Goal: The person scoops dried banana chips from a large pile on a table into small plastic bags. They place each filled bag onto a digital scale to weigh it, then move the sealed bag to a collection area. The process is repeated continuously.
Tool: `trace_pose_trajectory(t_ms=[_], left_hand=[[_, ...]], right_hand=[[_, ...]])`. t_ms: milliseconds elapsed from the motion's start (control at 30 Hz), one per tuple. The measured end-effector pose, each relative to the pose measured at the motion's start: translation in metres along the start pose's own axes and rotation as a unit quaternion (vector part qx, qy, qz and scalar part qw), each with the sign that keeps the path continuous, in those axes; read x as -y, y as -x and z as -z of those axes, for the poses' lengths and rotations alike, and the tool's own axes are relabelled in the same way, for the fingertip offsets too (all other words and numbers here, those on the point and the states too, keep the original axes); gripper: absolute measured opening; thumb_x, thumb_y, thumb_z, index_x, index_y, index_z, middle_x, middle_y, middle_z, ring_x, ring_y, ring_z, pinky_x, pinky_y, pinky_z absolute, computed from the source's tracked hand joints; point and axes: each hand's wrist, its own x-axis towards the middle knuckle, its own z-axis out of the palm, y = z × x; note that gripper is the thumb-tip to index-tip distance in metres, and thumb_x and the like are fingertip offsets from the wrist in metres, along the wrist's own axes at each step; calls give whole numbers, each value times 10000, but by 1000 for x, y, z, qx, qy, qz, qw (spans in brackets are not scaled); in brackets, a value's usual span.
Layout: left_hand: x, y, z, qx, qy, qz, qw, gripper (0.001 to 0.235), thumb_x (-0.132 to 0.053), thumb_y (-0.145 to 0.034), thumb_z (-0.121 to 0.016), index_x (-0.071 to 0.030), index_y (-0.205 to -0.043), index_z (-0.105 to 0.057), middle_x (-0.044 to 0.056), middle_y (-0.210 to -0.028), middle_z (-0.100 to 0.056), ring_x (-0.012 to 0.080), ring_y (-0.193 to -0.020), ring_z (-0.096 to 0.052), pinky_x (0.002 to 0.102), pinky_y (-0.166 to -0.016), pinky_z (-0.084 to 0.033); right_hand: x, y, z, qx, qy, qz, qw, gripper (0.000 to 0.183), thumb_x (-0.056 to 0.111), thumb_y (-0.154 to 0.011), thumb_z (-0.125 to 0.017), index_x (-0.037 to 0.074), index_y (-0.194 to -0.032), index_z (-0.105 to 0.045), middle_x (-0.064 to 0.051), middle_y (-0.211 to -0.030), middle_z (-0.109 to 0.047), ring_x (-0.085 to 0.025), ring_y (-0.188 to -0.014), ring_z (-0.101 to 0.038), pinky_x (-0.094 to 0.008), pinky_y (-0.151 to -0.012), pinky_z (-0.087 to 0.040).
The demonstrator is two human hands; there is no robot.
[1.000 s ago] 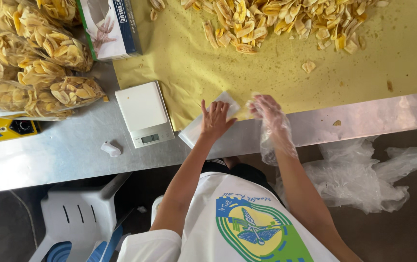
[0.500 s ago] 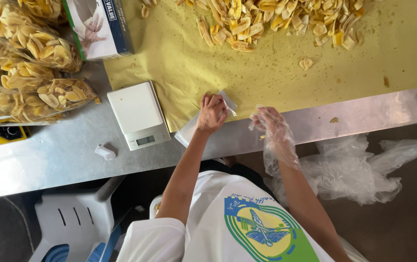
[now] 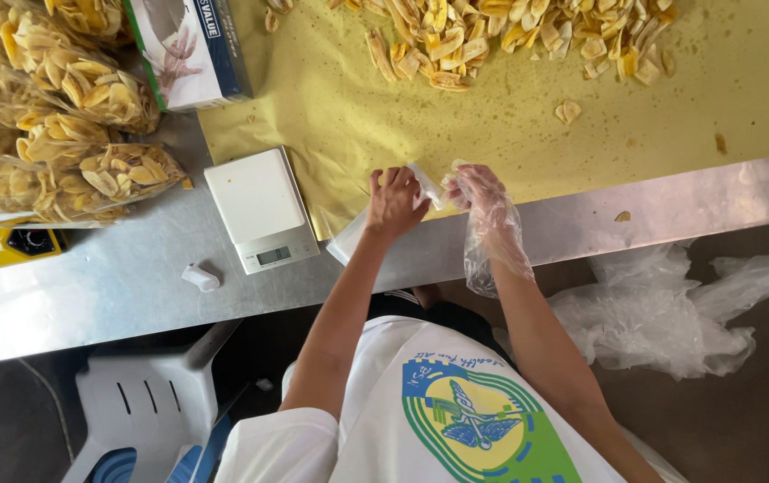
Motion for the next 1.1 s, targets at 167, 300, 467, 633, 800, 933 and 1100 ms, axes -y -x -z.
trace_pose_trajectory(t_ms=[167,300,467,633,800,933,1100], left_hand=[[-29,-17,24,-3,17,19,1000,128,-188,-854,-745,-72,-902,-722,86,-991,-676,277,-955,-660,500,-952,-477],[-45,-25,57,41,202,87,975,202,-182,-860,-767,-25,-968,-700,141,-925,-693,316,-774,-698,414,-733,-561],[-51,-30,94,-58,346,61,935,108,-90,-874,-739,10,-836,-728,151,-946,-710,292,-785,-723,393,-712,-580],[-88,-40,115,73,327,27,942,118,-102,-904,-638,-16,-862,-707,86,-1048,-685,220,-821,-708,327,-734,-597],[-113,-27,142,-52,128,-186,973,115,-105,-802,-715,-29,-888,-714,69,-1045,-653,261,-992,-655,432,-920,-539],[-123,-7,145,-112,87,-243,960,66,-89,-821,-709,-58,-868,-674,14,-1110,-629,236,-1015,-658,434,-998,-534],[-132,20,134,-136,177,-150,963,192,-84,-824,-719,-51,-985,-619,86,-1116,-631,281,-979,-640,440,-887,-510]], right_hand=[[12,7,-18,28,-82,20,996,247,213,-952,-694,42,-1129,-676,-78,-940,-738,-168,-815,-698,-281,-710,-520],[16,22,-22,12,-89,61,994,177,208,-995,-663,46,-1064,-679,-60,-943,-708,-149,-805,-643,-279,-693,-528],[11,26,11,81,227,163,957,159,173,-983,-662,59,-1094,-650,-47,-992,-697,-140,-830,-621,-279,-693,-528],[-12,37,24,176,448,255,839,252,158,-967,-679,50,-1184,-609,-64,-1067,-682,-158,-925,-638,-295,-783,-550],[1,37,7,157,291,257,908,362,142,-951,-697,41,-1274,-567,-81,-1142,-666,-175,-1019,-655,-311,-874,-572],[87,35,-1,53,229,105,966,487,269,-1005,-638,109,-1441,-490,59,-1223,-610,-52,-1124,-596,-214,-971,-469],[98,38,-9,-71,-252,110,959,517,269,-1049,-672,-15,-1435,-476,-77,-1105,-611,-165,-990,-603,-290,-868,-544]])
